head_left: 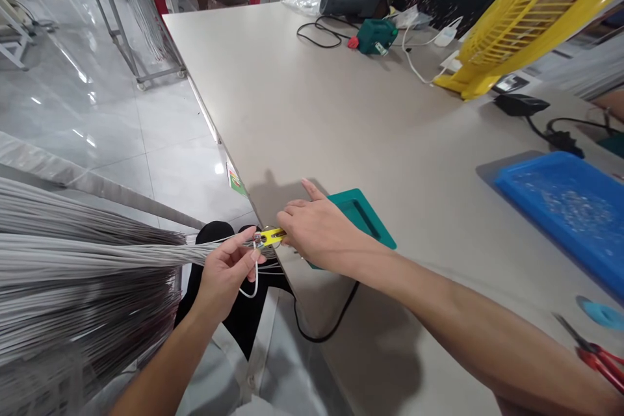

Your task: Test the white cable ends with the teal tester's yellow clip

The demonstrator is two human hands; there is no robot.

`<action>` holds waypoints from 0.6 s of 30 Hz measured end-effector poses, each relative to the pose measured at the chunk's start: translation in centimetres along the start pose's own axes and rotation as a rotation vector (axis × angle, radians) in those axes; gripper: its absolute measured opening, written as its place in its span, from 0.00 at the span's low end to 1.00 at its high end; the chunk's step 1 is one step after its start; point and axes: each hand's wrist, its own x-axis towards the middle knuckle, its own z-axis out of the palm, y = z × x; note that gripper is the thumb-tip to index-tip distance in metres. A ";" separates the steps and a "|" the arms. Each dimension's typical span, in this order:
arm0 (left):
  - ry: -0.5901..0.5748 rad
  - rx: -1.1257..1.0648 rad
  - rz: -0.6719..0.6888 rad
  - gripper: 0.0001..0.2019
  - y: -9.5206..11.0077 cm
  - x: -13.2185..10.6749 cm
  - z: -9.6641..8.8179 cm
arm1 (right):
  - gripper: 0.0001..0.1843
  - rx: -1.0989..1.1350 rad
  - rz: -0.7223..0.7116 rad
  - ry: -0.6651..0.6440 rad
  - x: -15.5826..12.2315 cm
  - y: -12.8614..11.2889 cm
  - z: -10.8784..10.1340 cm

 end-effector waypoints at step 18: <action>0.070 0.033 0.034 0.20 -0.4 -0.4 -0.3 | 0.22 0.083 0.059 0.036 -0.4 -0.3 0.8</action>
